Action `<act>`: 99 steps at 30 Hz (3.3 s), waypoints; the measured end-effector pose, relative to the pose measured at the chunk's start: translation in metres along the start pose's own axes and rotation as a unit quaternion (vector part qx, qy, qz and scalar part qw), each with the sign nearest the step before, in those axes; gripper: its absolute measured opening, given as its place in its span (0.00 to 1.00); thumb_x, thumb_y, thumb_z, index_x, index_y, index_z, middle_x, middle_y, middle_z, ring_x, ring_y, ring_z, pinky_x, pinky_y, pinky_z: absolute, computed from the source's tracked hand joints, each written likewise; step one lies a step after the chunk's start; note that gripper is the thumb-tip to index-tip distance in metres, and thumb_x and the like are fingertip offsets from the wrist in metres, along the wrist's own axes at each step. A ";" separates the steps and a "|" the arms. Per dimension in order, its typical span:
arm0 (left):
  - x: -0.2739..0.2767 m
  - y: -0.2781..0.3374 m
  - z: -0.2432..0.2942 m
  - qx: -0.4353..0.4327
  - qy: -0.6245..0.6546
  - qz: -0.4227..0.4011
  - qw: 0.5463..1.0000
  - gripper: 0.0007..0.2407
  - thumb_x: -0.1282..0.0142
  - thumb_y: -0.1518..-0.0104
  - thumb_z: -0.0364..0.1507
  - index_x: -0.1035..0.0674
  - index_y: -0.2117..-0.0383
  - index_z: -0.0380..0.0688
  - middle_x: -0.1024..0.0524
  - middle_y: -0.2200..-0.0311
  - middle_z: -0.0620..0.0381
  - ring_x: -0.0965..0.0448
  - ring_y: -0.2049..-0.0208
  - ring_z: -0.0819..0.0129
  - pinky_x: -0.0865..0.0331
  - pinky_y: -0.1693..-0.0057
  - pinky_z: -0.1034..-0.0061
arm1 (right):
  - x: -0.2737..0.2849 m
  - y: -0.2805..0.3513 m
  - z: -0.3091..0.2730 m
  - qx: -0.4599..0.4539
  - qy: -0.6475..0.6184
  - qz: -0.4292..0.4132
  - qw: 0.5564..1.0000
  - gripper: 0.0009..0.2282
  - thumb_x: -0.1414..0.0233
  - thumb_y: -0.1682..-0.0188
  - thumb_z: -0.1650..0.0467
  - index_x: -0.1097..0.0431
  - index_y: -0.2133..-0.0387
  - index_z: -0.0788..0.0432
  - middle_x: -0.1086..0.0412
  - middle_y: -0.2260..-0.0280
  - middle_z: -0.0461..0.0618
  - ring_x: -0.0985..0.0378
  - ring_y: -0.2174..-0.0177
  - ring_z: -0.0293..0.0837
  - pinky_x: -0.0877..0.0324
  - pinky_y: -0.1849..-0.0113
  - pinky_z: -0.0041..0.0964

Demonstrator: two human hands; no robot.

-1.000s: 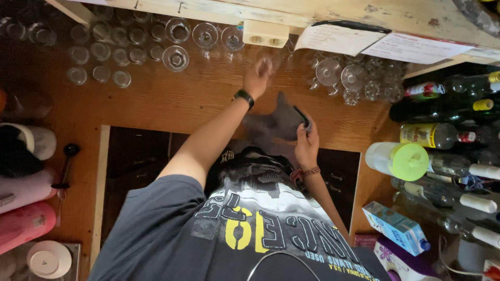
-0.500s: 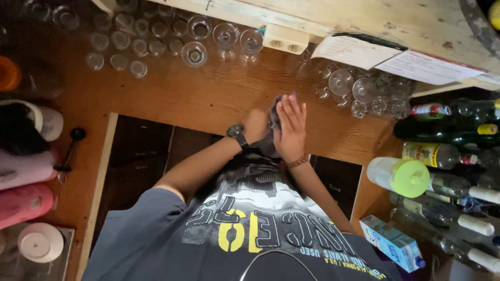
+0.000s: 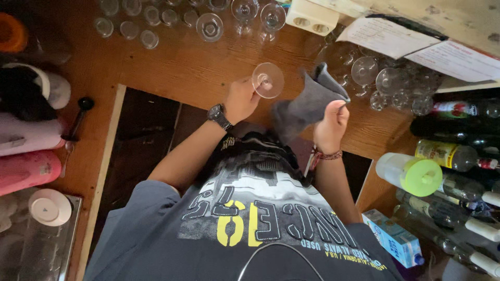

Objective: The person wipes the exterior and interior of several wine glasses using a gray cloth. They handle each glass individually, rotating it to clean all sides, and place the cleaned glasses on a wooden shelf above the counter.

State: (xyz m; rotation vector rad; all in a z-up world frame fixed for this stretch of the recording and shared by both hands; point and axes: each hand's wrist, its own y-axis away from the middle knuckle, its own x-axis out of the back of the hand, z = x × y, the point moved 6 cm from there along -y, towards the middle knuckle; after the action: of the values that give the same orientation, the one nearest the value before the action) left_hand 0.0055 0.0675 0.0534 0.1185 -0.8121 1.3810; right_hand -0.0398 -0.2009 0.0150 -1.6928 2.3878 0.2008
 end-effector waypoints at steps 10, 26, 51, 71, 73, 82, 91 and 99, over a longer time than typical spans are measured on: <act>-0.013 0.004 0.001 0.010 -0.050 -0.080 0.995 0.12 0.41 0.47 0.27 0.20 0.57 0.41 0.21 0.70 0.41 0.21 0.70 0.41 0.28 0.64 0.54 | -0.131 0.035 -0.096 0.255 0.420 -0.333 0.805 0.24 0.58 0.42 0.57 0.30 0.39 0.57 0.43 0.31 0.48 0.48 0.30 0.51 0.64 0.30 0.59; -0.033 0.015 -0.003 0.057 -0.060 -0.087 0.993 0.14 0.42 0.51 0.26 0.23 0.57 0.35 0.22 0.69 0.40 0.20 0.69 0.41 0.28 0.62 0.54 | -0.132 0.038 -0.109 0.286 0.352 -0.365 0.813 0.19 0.54 0.41 0.60 0.27 0.44 0.58 0.35 0.37 0.51 0.39 0.33 0.52 0.62 0.30 0.56; -0.003 0.004 0.024 0.078 -0.144 -0.104 0.981 0.09 0.40 0.42 0.38 0.18 0.69 0.48 0.21 0.73 0.45 0.19 0.70 0.45 0.28 0.65 0.55 | -0.075 0.030 0.030 -0.064 -0.004 -0.261 0.963 0.31 0.35 0.51 0.59 0.41 0.40 0.61 0.33 0.61 0.40 0.33 0.64 0.31 0.34 0.61 0.28; 0.000 -0.002 0.029 0.023 0.257 -0.180 0.949 0.28 0.34 0.52 0.22 0.32 0.43 0.39 0.22 0.51 0.45 0.20 0.49 0.59 0.28 0.45 0.70 | -0.111 0.031 0.000 0.058 0.108 -0.273 0.954 0.24 0.35 0.62 0.80 0.35 0.52 0.62 0.29 0.57 0.46 0.25 0.56 0.38 0.29 0.53 0.33; 0.004 -0.004 0.037 0.005 0.265 -0.225 0.938 0.31 0.38 0.50 0.20 0.36 0.37 0.38 0.26 0.45 0.44 0.23 0.43 0.58 0.30 0.39 0.68 | -0.104 0.030 -0.006 0.144 0.212 -0.218 0.942 0.21 0.33 0.64 0.78 0.32 0.57 0.61 0.29 0.60 0.47 0.24 0.57 0.39 0.29 0.55 0.34; 0.047 -0.024 0.093 -0.118 0.086 -0.162 0.976 0.37 0.29 0.52 0.39 0.35 0.37 0.40 0.32 0.45 0.42 0.27 0.45 0.46 0.31 0.41 0.60 | -0.076 0.011 0.009 0.097 0.187 -0.228 0.951 0.14 0.39 0.54 0.74 0.27 0.54 0.62 0.23 0.57 0.52 0.19 0.58 0.44 0.24 0.54 0.38; 0.053 -0.032 0.110 -0.162 -0.045 -0.114 0.979 0.25 0.34 0.50 0.47 0.25 0.53 0.43 0.27 0.60 0.52 0.26 0.57 0.51 0.30 0.50 0.60 | -0.103 0.031 0.016 0.038 0.430 -0.284 0.856 0.26 0.43 0.56 0.68 0.38 0.42 0.62 0.28 0.54 0.61 0.24 0.60 0.62 0.29 0.60 0.50; 0.075 -0.042 0.116 -0.168 -0.014 -0.080 0.982 0.24 0.33 0.49 0.45 0.25 0.55 0.42 0.28 0.61 0.52 0.29 0.59 0.52 0.31 0.49 0.60 | -0.100 0.031 -0.030 0.134 0.339 -0.350 0.863 0.24 0.42 0.55 0.69 0.35 0.44 0.62 0.30 0.48 0.61 0.28 0.48 0.59 0.35 0.45 0.50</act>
State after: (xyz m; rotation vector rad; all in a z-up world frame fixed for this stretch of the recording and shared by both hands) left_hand -0.0096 0.0590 0.1969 -0.0588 -1.0247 1.0771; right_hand -0.0394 -0.1058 0.0680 -2.6166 1.8005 -0.9304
